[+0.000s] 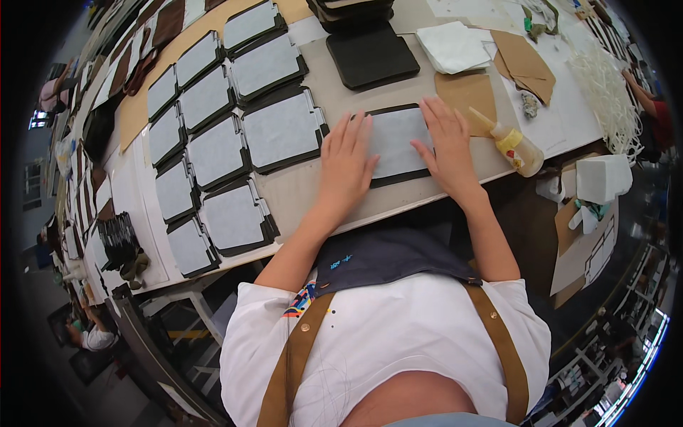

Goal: The person repeatedly applies glue from a squeeze bottle onto black rectangular pads, places a white square insert on top, presses it down, and stacks the finished unit. The process is repeated continuously throughout the clip.

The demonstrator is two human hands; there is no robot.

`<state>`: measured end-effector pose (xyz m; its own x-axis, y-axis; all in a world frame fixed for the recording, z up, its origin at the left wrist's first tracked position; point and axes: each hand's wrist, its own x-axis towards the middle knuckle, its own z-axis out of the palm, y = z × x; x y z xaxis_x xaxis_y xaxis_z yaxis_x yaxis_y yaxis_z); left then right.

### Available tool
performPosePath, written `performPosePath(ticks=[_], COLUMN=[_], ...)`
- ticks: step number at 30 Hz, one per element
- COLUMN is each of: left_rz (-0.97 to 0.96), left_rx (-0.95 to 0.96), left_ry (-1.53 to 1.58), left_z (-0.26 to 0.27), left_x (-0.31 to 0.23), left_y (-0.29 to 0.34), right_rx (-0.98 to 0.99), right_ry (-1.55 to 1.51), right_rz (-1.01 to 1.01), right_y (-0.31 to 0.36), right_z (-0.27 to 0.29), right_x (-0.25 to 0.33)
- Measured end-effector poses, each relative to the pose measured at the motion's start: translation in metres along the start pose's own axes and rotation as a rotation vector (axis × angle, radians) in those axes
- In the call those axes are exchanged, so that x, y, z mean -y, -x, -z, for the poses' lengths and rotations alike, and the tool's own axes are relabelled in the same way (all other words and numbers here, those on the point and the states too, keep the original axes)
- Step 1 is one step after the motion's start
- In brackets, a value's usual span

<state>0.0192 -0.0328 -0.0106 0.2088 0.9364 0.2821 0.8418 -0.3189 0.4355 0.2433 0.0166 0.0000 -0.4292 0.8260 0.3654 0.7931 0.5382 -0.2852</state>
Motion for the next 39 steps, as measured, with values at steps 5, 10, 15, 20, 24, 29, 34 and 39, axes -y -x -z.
performPosePath(ticks=[5,10,15,20,24,29,34,39], left_rz=[-0.025,0.009,-0.171,-0.118,-0.061,-0.006,0.002,0.023], left_rx=[0.145,0.146,0.313,0.346,0.263,0.109,-0.022,-0.090], left_ry=[-0.069,-0.104,-0.044,-0.070,-0.025,0.024,0.075,0.115], left_z=[-0.016,-0.003,0.000,0.015,0.018,0.015,0.016,0.017], left_x=[0.002,0.006,-0.011,-0.004,0.004,0.003,0.005,0.005], left_y=[0.007,0.020,0.036,0.045,0.054,0.054,0.055,0.057], right_rx=[0.282,0.263,0.455,0.383,0.140,-0.050,-0.022,0.034], right_ry=[0.076,0.135,-0.018,0.022,0.095,-0.099,-0.080,0.021], right_rz=[0.053,-0.021,0.087,-0.003,-0.076,-0.002,0.255,0.396], right_y=[0.009,0.029,0.051,0.066,0.078,0.059,0.040,0.034], right_z=[-0.002,0.013,0.022,0.036,0.036,0.029,0.017,0.019], right_x=[-0.001,-0.004,0.025,0.010,-0.014,-0.005,0.013,0.008])
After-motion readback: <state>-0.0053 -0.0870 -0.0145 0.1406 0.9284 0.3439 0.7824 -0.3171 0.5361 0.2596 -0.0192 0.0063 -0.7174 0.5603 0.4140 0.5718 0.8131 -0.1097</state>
